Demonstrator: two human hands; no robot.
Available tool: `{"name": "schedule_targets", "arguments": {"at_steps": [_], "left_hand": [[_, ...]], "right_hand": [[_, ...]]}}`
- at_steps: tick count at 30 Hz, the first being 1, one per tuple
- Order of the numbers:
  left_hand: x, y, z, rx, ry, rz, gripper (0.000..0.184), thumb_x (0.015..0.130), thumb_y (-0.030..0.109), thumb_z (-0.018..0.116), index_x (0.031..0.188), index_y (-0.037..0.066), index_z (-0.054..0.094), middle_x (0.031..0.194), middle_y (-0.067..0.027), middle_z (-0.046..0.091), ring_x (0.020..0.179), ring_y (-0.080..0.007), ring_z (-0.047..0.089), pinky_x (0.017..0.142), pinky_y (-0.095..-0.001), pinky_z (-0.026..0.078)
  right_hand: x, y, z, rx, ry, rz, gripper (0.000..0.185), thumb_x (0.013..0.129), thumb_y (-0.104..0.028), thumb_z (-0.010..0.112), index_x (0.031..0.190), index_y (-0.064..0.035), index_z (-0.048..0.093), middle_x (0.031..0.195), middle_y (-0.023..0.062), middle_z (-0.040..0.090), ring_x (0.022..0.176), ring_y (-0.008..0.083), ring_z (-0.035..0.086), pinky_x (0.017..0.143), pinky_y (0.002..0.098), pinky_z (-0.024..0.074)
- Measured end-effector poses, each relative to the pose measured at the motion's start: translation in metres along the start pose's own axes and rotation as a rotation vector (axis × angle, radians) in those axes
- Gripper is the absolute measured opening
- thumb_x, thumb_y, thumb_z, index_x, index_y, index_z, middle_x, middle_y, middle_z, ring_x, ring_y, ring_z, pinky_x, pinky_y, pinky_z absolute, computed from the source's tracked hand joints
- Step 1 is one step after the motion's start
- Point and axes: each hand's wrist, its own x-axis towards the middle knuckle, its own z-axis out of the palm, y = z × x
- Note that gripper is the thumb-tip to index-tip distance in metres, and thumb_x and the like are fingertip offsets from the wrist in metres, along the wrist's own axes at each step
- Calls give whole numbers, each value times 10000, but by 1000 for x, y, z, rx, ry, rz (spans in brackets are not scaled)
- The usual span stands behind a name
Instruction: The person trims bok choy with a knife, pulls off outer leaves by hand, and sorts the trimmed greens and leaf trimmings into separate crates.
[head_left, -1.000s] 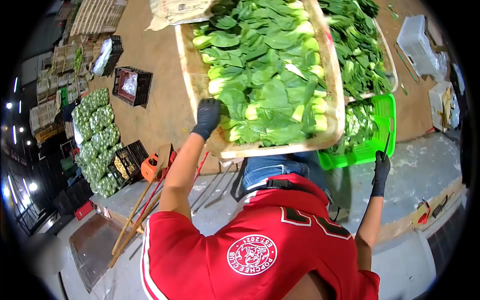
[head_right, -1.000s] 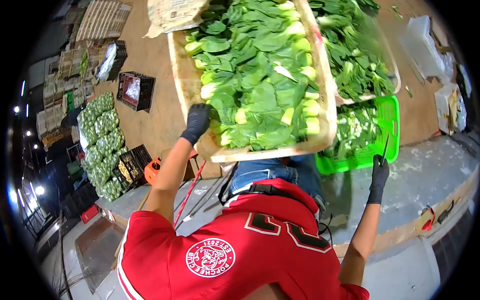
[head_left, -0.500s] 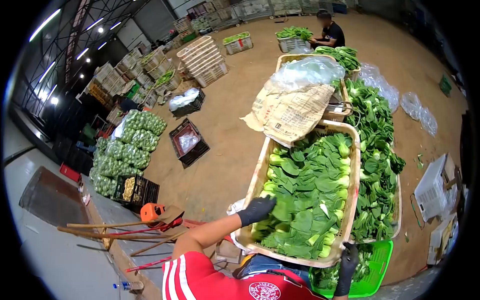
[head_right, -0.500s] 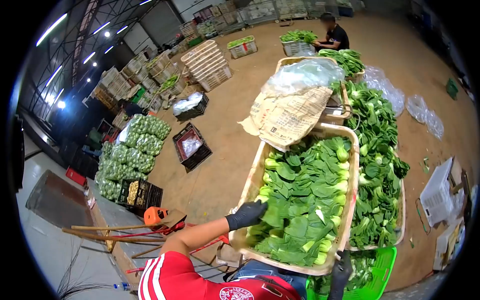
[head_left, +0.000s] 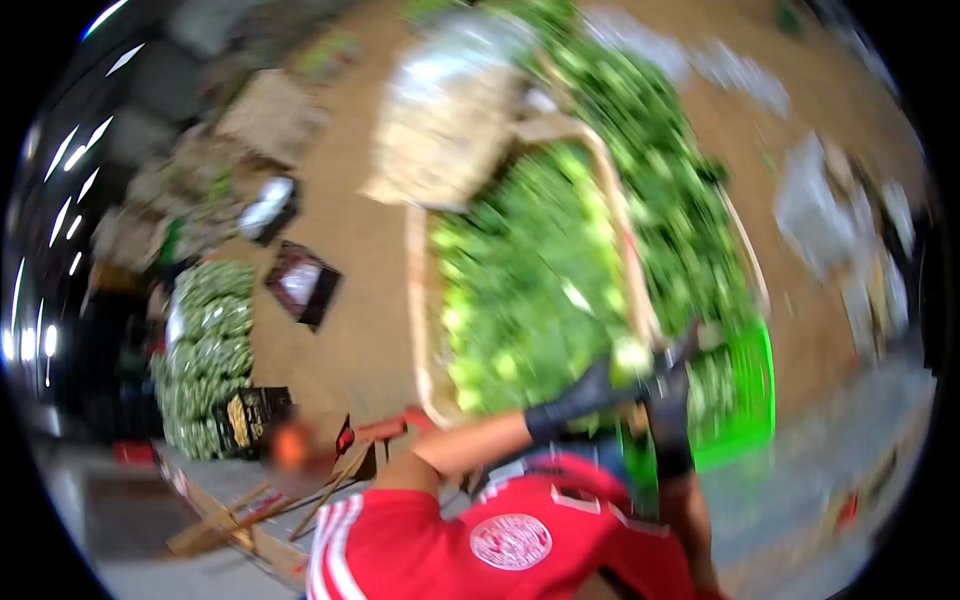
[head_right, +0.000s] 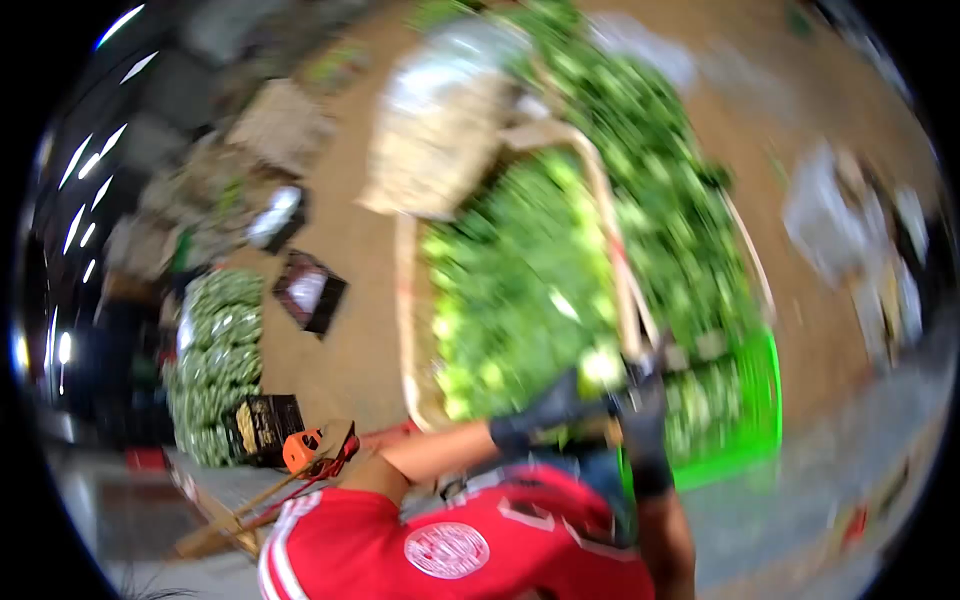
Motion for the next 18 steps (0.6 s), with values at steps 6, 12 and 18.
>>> {"name": "schedule_targets", "arguments": {"at_steps": [6,12,18], "left_hand": [[-2,3,65,34,-388,-213,452,786,167,694,1148,-16,496,1053,-78,593,960,-137,548,853,-299,444],[17,-5,82,339,-598,-69,492,788,195,688,1177,-10,469,1004,-68,608,930,-142,570,821,-291,455],[13,-14,112,437,-755,-93,473,753,202,710,1089,-35,475,919,-191,629,854,-297,633,729,-343,488]], "right_hand": [[-53,-30,-106,-966,-29,-319,197,683,-155,715,807,-60,595,683,109,562,623,274,572,558,341,460],[-85,-67,-137,-1198,132,-335,222,634,-205,721,697,-66,560,627,115,550,587,312,570,531,360,459],[-109,-45,-155,-1326,177,-250,167,671,-216,652,698,-79,561,648,111,557,589,299,566,516,385,456]]}}
